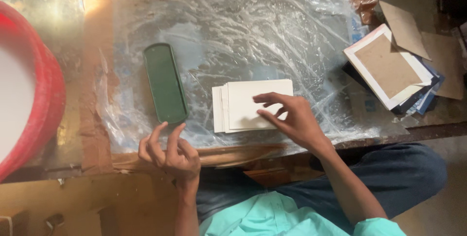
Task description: The person sits on the floor and repeatedly smooths the edges and surfaces of small white paper sheets using a green rectangular tool. The person opens and closes the sheets, aligns them, and rubs the tool along the edges and faces.
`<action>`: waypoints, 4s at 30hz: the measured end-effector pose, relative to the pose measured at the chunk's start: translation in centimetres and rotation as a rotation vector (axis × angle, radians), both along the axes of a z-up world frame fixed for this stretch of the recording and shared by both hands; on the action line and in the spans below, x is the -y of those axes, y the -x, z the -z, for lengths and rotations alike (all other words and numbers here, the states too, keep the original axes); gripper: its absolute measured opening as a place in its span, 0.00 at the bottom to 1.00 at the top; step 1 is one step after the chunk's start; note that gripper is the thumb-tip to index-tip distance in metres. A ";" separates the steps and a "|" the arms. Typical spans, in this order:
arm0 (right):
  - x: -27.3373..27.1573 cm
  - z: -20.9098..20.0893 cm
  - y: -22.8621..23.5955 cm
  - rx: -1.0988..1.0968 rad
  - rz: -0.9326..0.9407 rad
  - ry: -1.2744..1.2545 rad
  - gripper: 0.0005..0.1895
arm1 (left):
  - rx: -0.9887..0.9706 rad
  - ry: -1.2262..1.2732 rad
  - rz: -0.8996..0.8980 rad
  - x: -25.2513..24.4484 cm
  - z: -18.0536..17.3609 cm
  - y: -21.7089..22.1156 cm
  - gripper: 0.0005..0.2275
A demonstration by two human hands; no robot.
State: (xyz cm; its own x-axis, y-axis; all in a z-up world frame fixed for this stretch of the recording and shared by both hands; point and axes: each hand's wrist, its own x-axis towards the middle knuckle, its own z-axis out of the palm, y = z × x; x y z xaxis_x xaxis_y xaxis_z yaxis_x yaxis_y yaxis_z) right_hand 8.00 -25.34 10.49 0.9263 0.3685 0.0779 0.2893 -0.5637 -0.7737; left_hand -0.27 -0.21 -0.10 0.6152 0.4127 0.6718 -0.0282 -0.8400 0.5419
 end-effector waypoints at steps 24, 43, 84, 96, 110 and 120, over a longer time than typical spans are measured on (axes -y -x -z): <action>3.9 4.8 1.1 0.019 -0.193 -0.342 0.18 | -0.025 -0.004 -0.023 0.8 0.0 -0.6 0.04; 1.4 5.0 4.5 0.528 -0.386 -0.187 0.44 | 0.142 1.140 0.734 10.4 -8.8 -2.5 0.29; 4.2 5.2 3.0 0.377 0.234 0.551 0.16 | -0.152 -0.051 0.216 -5.2 -6.1 -10.0 0.25; 4.5 4.8 2.7 0.375 0.203 0.579 0.16 | -0.246 -0.137 0.271 -4.1 -4.2 -12.5 0.24; 4.0 4.7 2.6 0.352 0.223 0.541 0.16 | -0.219 -0.156 0.287 -7.1 -3.2 -15.5 0.22; 4.2 4.2 2.9 0.348 0.180 0.494 0.17 | -0.422 0.201 0.950 -10.0 -4.0 -21.1 0.24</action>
State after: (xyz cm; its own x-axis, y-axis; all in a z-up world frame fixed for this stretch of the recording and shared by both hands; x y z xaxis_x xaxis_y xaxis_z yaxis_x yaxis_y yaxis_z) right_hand 5.15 -29.52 6.34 0.9282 0.2787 0.2467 0.3446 -0.8939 -0.2868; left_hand 20.85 9.77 3.94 0.9113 -0.2804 0.3014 -0.4037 -0.4656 0.7875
